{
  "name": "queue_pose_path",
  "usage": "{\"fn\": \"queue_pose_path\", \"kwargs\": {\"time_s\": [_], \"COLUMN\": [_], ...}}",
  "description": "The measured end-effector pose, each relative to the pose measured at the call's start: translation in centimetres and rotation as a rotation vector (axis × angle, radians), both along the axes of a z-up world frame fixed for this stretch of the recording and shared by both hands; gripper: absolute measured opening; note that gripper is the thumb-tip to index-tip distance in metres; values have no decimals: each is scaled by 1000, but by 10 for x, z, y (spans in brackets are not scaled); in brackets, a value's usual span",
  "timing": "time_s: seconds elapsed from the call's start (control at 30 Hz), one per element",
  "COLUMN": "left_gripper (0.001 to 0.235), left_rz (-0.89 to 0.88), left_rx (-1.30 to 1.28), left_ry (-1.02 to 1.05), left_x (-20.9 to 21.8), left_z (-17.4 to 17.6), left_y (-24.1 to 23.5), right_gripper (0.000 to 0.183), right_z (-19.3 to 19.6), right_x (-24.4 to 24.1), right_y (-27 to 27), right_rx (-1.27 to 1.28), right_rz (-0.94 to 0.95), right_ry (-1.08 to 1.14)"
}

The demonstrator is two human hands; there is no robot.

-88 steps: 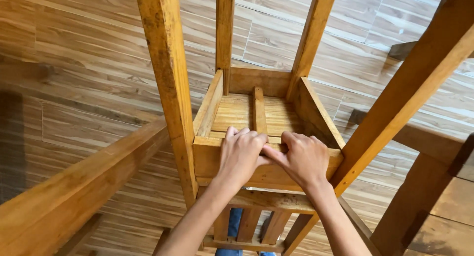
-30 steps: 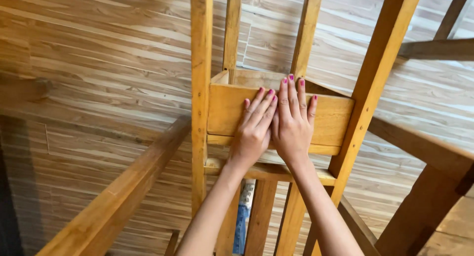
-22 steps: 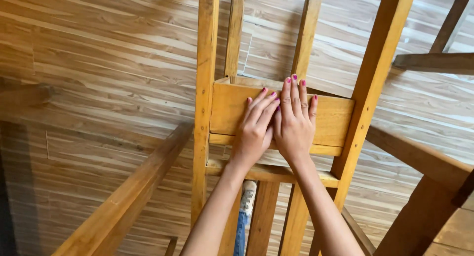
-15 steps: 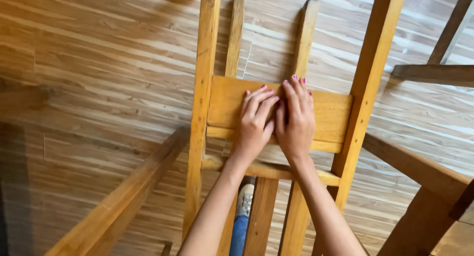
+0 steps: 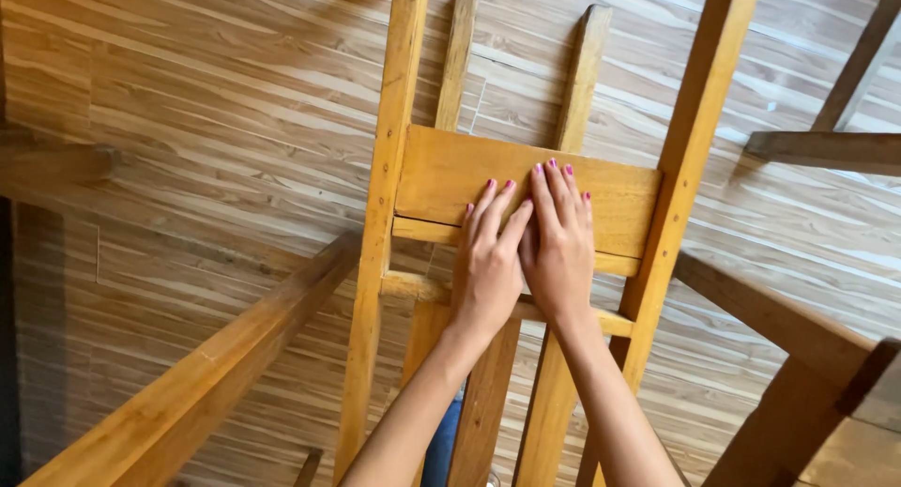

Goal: Cleaning and wiping down a wooden chair with a cloth and cleaning spray.

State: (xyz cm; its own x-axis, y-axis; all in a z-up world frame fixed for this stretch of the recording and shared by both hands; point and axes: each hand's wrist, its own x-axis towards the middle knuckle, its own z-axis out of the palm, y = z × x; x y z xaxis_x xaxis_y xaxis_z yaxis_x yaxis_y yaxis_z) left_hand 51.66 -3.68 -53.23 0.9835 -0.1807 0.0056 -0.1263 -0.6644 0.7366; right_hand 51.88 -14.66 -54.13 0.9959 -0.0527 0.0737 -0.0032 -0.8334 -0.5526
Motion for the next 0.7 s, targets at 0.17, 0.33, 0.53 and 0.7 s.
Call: {"fn": "queue_pose_path", "kwargs": {"time_s": [0.17, 0.33, 0.53, 0.7], "left_gripper": [46, 47, 50, 50], "left_rz": [14, 32, 6, -2], "left_rx": [-124, -242, -193, -179], "left_ry": [-84, -120, -204, -257], "left_x": [-27, -72, -129, -200], "left_z": [31, 70, 133, 173], "left_y": [9, 19, 36, 54], "right_gripper": [69, 69, 65, 66], "right_z": [36, 92, 151, 184], "right_x": [-28, -65, -128, -198], "right_y": [1, 13, 26, 36], "right_rx": [46, 0, 14, 39], "right_rz": [13, 11, 20, 58], "right_ry": [31, -15, -92, -146]}}
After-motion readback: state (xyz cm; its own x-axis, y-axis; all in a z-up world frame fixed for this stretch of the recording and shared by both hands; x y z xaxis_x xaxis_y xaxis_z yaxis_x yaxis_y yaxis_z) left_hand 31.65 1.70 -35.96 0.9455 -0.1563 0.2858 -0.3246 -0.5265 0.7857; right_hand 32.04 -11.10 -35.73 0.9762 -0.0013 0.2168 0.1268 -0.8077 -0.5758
